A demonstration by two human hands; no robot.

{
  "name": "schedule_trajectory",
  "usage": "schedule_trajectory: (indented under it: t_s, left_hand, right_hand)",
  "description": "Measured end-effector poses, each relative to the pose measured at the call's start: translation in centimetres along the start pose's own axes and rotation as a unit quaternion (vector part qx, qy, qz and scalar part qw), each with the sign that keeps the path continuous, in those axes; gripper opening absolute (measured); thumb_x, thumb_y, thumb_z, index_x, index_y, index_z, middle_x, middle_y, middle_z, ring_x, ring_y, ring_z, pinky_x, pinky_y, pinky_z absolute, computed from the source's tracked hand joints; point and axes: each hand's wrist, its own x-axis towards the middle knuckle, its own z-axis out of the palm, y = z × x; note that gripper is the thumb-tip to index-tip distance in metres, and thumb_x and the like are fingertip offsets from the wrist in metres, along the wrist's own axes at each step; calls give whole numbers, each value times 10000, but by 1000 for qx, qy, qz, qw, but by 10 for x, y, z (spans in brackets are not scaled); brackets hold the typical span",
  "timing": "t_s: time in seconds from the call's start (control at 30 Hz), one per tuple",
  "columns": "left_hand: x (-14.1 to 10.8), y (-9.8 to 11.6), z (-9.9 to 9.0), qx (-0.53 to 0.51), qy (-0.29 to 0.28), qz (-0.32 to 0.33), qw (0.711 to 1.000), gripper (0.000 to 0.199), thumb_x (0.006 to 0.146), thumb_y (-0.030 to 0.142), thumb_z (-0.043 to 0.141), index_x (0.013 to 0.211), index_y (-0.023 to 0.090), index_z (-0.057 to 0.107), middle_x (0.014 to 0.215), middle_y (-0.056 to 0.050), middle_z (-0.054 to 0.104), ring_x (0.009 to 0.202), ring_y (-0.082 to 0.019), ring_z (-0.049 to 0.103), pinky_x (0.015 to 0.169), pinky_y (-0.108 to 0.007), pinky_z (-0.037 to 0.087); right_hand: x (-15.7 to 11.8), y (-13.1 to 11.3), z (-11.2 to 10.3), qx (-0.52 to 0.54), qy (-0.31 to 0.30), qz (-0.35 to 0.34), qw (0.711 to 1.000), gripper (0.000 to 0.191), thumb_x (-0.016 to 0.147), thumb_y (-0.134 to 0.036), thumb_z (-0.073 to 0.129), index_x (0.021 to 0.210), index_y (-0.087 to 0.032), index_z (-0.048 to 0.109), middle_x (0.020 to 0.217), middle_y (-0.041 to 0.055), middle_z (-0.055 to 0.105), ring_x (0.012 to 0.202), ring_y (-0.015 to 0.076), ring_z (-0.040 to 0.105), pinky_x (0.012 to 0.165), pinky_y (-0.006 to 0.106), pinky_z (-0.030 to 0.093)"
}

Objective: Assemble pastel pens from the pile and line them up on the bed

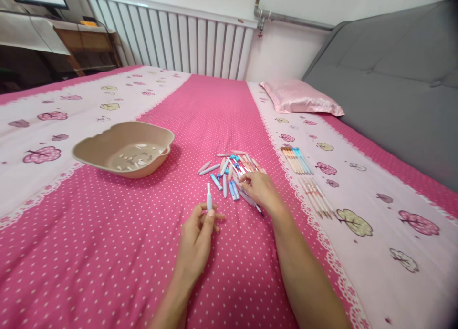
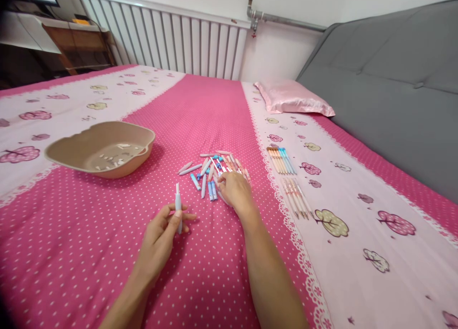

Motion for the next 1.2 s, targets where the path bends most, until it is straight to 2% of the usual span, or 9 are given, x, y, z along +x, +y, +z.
schedule_trajectory:
  t_s: [0.2, 0.33, 0.43, 0.57, 0.77, 0.93, 1.03, 1.13, 1.2]
  left_hand:
    - [0, -1, 1, -6, 0, -5, 1000, 307, 871, 451, 480, 970, 166, 537, 844, -77, 700, 637, -148, 572, 665, -291, 440]
    - [1, -3, 1, -9, -3, -5, 1000, 315, 868, 460, 481, 959, 164, 536, 849, -82, 700, 636, -151, 577, 661, -295, 444]
    - [1, -2, 1, -3, -5, 0, 1000, 320, 874, 463, 468, 964, 164, 534, 853, -80, 699, 644, -151, 579, 673, -301, 445]
    - [1, -3, 1, 1, -6, -1, 1000, 326, 875, 467, 464, 976, 164, 533, 850, -76, 698, 649, -152, 580, 677, -301, 443]
    - [0, -3, 0, -3, -6, -5, 1000, 322, 870, 464, 479, 966, 162, 533, 850, -82, 700, 638, -151, 578, 669, -301, 445]
    - [0, -2, 1, -16, -7, -4, 1000, 323, 862, 468, 493, 961, 163, 539, 850, -82, 701, 650, -154, 588, 671, -300, 463]
    - [0, -2, 1, -19, -2, 0, 1000, 309, 854, 458, 511, 945, 165, 550, 841, -80, 700, 662, -158, 592, 672, -296, 468]
    - [0, -3, 1, -19, 0, 0, 1000, 309, 850, 456, 518, 941, 163, 559, 826, -77, 701, 667, -162, 595, 669, -295, 468]
    - [0, -4, 1, -18, -1, 1, 1000, 311, 849, 455, 520, 946, 163, 563, 822, -72, 702, 662, -159, 597, 667, -293, 466]
  right_hand:
    - [-6, -13, 0, -41, -51, 4, 998, 224, 833, -334, 557, 876, -187, 721, 873, 88, 721, 850, 218, 651, 703, 278, 416]
    - [-8, -20, 4, -71, -54, 6, 996, 238, 820, -362, 587, 908, -182, 717, 889, 106, 720, 861, 231, 656, 687, 283, 422]
    - [-7, -23, 8, -75, -49, -3, 996, 243, 802, -394, 610, 858, -184, 719, 862, 105, 720, 845, 234, 657, 666, 281, 414]
    - [-5, -23, 13, -52, -52, -5, 997, 252, 766, -436, 648, 774, -190, 703, 795, 79, 717, 791, 223, 654, 616, 270, 384]
    - [-6, -24, 11, -14, -47, 3, 999, 203, 773, -382, 647, 742, -185, 684, 753, 59, 702, 742, 188, 632, 599, 252, 359]
    - [-7, -20, 1, 77, 12, -18, 997, 197, 770, -348, 639, 659, -186, 635, 669, 6, 655, 653, 141, 579, 574, 239, 334]
    - [-5, -17, -1, 232, 20, -51, 971, 229, 759, -375, 634, 648, -179, 594, 617, -18, 611, 614, 124, 568, 562, 227, 360]
    - [-4, -19, -3, 433, -33, -49, 900, 285, 722, -445, 666, 700, -178, 568, 575, -30, 582, 546, 119, 570, 498, 216, 376]
    - [-5, -23, -5, 515, -52, -46, 855, 328, 687, -473, 702, 734, -175, 573, 582, -28, 592, 522, 112, 571, 466, 206, 370]
